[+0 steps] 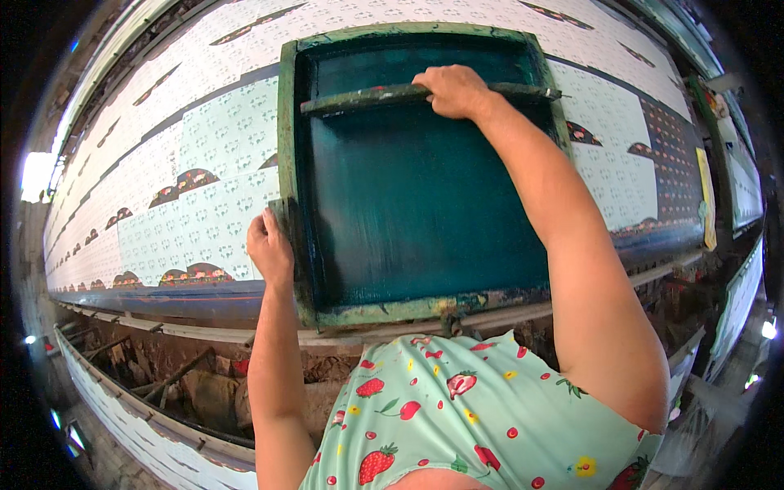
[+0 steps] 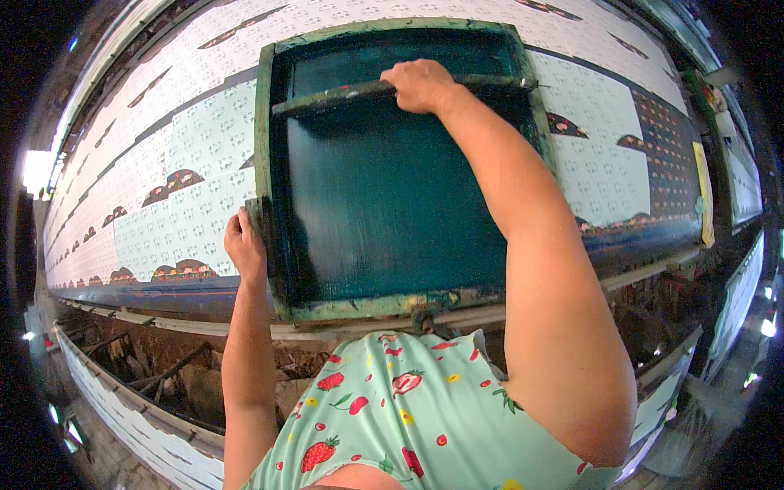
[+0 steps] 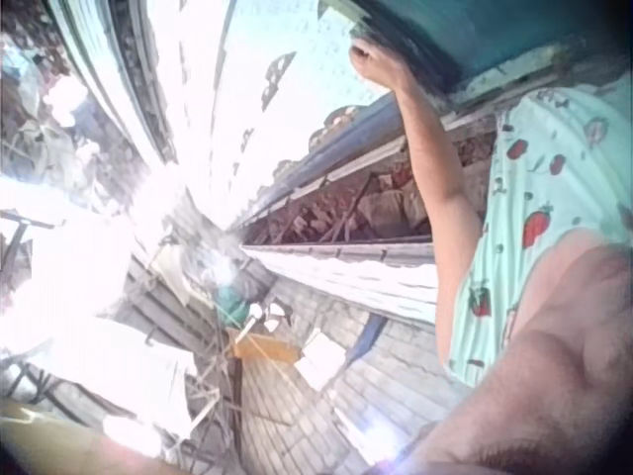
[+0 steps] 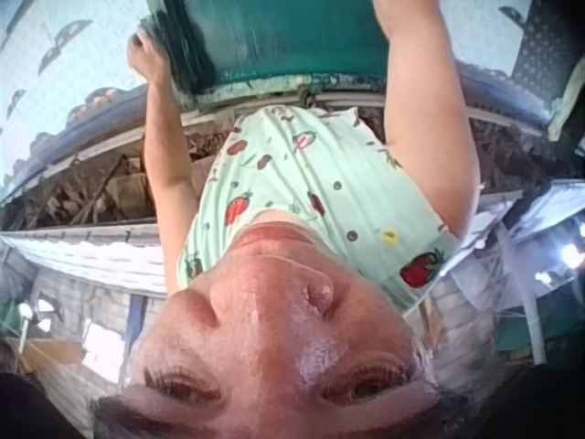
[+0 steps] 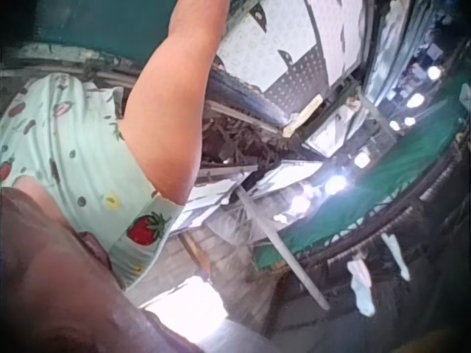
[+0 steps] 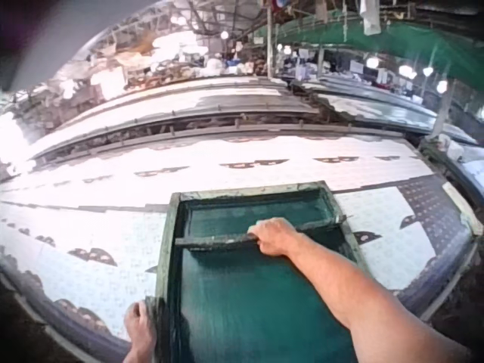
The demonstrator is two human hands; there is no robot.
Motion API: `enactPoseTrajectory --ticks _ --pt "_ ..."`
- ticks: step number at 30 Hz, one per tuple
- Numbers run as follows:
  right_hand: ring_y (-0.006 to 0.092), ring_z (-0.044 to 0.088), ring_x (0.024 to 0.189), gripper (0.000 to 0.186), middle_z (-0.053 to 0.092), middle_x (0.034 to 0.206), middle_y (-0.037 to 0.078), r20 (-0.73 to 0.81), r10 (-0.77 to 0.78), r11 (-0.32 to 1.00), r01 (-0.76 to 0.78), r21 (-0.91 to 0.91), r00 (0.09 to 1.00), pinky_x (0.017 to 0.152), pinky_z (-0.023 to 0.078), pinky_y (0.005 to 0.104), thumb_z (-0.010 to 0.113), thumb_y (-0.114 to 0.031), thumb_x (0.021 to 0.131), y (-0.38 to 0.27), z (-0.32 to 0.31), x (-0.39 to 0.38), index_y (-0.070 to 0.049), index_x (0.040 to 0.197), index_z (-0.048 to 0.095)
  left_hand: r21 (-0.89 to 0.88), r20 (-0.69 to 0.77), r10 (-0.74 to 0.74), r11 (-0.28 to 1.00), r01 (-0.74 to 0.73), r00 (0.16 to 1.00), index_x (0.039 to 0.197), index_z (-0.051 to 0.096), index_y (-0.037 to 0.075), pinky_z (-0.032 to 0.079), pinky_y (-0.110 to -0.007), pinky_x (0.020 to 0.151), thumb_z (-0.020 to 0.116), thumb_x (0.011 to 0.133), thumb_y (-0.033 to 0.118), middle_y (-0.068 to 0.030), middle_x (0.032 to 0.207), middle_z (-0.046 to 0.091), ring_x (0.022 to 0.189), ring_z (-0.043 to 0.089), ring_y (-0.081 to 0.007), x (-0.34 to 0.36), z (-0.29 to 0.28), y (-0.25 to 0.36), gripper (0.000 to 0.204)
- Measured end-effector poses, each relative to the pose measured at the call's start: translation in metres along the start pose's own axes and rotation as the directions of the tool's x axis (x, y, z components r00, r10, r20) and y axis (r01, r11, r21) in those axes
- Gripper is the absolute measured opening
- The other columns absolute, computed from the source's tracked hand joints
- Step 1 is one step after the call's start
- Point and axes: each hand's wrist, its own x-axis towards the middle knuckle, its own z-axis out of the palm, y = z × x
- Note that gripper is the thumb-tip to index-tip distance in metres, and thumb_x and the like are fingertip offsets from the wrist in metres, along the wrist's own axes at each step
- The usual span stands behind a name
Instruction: The person repeatedly places a green screen-printing frame onto a long fabric roll and uses a squeegee to pull ink across the mesh, then lifts the frame and repositions it further along the fabric. This cycle is repeated multiple times to apply a green pattern to the fabric.
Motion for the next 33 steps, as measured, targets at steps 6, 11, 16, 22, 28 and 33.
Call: enactPoseTrajectory --ticks 6,11,16,22,28,33 --pt "0.0386 0.076 0.111 0.031 0.078 0.114 0.014 -0.022 -0.053 0.995 0.054 0.083 0.998 0.095 0.062 0.0548 0.072 -0.010 0.092 -0.056 0.021 -0.110 -0.019 0.121 0.079 -0.048 -0.055 0.123 0.991 -0.126 0.991 0.109 0.075 -0.008 0.054 -0.044 0.083 0.059 0.116 0.046 -0.0190 0.089 0.075 0.083 0.067 -0.0281 -0.003 0.006 -0.001 0.057" --pt "0.0368 0.076 0.109 0.034 0.077 0.111 0.012 -0.009 -0.035 0.993 0.035 0.109 0.999 0.093 0.063 0.0528 0.076 -0.006 0.088 -0.111 0.028 -0.198 -0.019 0.119 0.079 -0.073 -0.010 0.113 0.991 -0.113 0.994 0.110 0.076 -0.007 0.054 -0.050 0.088 0.058 0.115 0.049 -0.0256 0.099 0.077 0.093 0.072 -0.0392 0.002 0.006 -0.006 0.060" --pt "0.0355 0.075 0.111 0.038 0.076 0.110 0.011 -0.033 -0.024 0.991 0.028 0.132 0.999 0.097 0.061 0.0518 0.074 -0.001 0.086 -0.164 0.040 -0.270 -0.019 0.119 0.080 -0.062 0.034 0.093 0.994 -0.091 0.995 0.115 0.078 -0.007 0.056 -0.053 0.094 0.058 0.114 0.054 -0.0289 0.108 0.079 0.104 0.075 -0.0461 0.011 0.006 -0.015 0.064" --pt "0.0342 0.073 0.115 0.032 0.075 0.112 0.009 -0.111 -0.066 0.991 0.078 0.105 0.992 0.098 0.058 0.0507 0.078 -0.014 0.090 -0.197 0.056 -0.306 -0.020 0.121 0.080 -0.044 0.033 0.091 0.995 -0.089 0.995 0.117 0.078 -0.006 0.055 -0.055 0.099 0.056 0.113 0.057 -0.0311 0.115 0.079 0.110 0.074 -0.0484 0.020 0.004 -0.028 0.067" --pt "0.0320 0.065 0.118 0.058 0.074 0.118 0.008 -0.187 -0.099 0.992 0.112 0.057 0.977 0.098 0.053 0.0495 0.084 -0.061 0.089 -0.199 0.068 -0.339 -0.017 0.126 0.081 -0.117 0.045 0.140 0.984 -0.134 0.989 0.113 0.078 -0.009 0.054 -0.056 0.098 0.055 0.113 0.058 -0.0320 0.112 0.079 0.108 0.073 -0.0509 0.017 0.013 -0.021 0.071" --pt "0.0300 0.064 0.123 0.058 0.077 0.125 0.009 -0.267 -0.095 0.982 0.134 0.135 0.959 0.104 0.049 0.0496 0.081 -0.061 0.093 -0.190 0.073 -0.357 -0.014 0.127 0.083 -0.036 0.027 0.201 0.979 -0.200 0.979 0.118 0.077 -0.010 0.055 -0.055 0.099 0.055 0.113 0.058 -0.0316 0.113 0.079 0.110 0.073 -0.0513 0.024 0.026 -0.026 0.071"
